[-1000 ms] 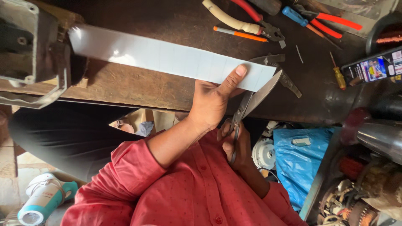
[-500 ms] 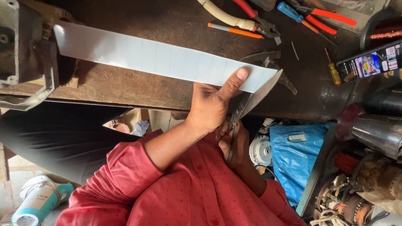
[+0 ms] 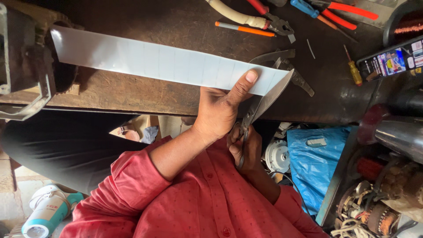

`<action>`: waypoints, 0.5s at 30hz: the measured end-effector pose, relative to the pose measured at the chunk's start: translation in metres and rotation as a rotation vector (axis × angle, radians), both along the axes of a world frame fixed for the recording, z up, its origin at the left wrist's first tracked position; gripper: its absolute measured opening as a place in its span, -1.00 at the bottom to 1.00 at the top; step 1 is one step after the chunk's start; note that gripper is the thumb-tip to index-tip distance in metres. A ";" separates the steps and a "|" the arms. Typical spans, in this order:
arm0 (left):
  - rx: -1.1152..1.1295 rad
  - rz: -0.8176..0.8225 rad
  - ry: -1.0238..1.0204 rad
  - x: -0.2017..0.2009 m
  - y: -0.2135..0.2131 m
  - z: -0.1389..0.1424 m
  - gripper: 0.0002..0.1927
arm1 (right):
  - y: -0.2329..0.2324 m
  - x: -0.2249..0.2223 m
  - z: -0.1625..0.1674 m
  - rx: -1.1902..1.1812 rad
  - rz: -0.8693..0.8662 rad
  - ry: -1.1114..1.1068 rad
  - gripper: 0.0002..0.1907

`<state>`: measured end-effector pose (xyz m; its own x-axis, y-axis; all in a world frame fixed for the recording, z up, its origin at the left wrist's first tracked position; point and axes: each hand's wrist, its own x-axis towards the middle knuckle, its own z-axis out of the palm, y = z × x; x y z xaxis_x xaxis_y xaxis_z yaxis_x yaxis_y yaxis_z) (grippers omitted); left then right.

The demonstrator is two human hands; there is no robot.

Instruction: The person marks a long white paper strip with a pencil, folds it, and then uses scissors to cut along the marked lines. The person handles the paper strip and scissors throughout the clip.

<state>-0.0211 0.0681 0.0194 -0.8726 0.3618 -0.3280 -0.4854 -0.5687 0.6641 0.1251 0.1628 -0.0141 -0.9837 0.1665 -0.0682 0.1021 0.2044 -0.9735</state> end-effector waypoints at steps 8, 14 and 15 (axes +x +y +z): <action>0.002 -0.014 0.033 -0.001 0.001 0.000 -0.64 | 0.005 0.002 -0.003 0.104 0.022 0.030 -0.45; 0.006 -0.008 0.041 0.000 0.002 -0.002 -0.67 | 0.005 0.005 -0.009 0.034 -0.009 0.029 -0.47; 0.006 -0.009 0.037 -0.001 0.002 -0.002 -0.67 | 0.005 0.006 -0.010 0.049 -0.010 0.029 -0.47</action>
<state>-0.0217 0.0699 0.0177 -0.8810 0.3713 -0.2932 -0.4654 -0.5685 0.6784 0.1309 0.1676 -0.0237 -0.9834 0.1790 -0.0311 0.0762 0.2511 -0.9649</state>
